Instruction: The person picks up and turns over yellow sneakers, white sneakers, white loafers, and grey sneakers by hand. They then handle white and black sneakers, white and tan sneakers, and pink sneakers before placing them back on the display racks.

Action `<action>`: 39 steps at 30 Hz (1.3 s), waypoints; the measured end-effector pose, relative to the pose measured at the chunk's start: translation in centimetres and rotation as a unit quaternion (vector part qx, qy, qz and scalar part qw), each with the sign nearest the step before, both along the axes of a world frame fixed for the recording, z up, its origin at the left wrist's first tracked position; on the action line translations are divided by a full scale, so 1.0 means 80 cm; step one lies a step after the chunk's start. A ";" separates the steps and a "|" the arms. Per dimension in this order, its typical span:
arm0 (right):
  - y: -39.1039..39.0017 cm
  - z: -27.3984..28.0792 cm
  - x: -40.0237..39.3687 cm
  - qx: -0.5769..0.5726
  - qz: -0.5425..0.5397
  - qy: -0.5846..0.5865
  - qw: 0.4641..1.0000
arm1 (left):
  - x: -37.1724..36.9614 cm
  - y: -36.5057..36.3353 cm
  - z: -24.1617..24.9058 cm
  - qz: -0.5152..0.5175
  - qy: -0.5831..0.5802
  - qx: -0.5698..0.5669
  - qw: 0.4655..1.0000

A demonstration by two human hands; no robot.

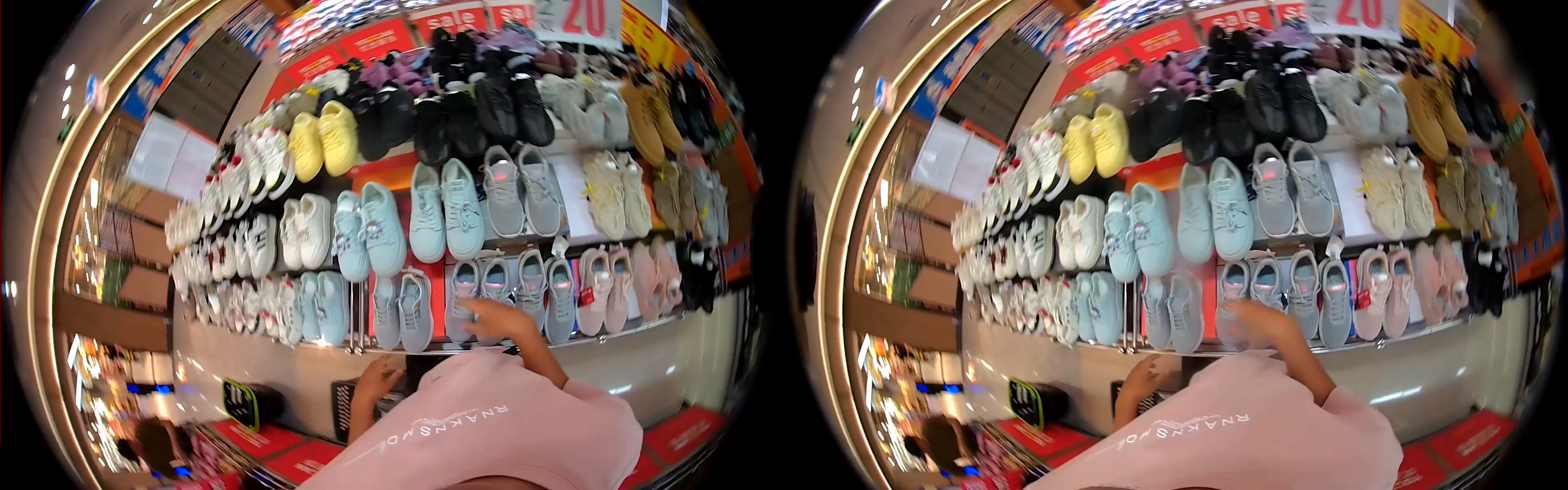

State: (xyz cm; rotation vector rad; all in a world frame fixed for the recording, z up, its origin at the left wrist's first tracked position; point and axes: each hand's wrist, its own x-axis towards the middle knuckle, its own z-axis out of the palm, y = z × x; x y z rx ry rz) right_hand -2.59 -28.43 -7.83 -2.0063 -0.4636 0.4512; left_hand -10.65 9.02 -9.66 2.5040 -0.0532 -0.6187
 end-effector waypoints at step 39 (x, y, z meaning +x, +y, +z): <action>-0.024 -0.044 -0.134 -0.237 -0.115 0.072 0.962 | -0.329 0.187 -0.166 0.191 0.287 0.180 0.921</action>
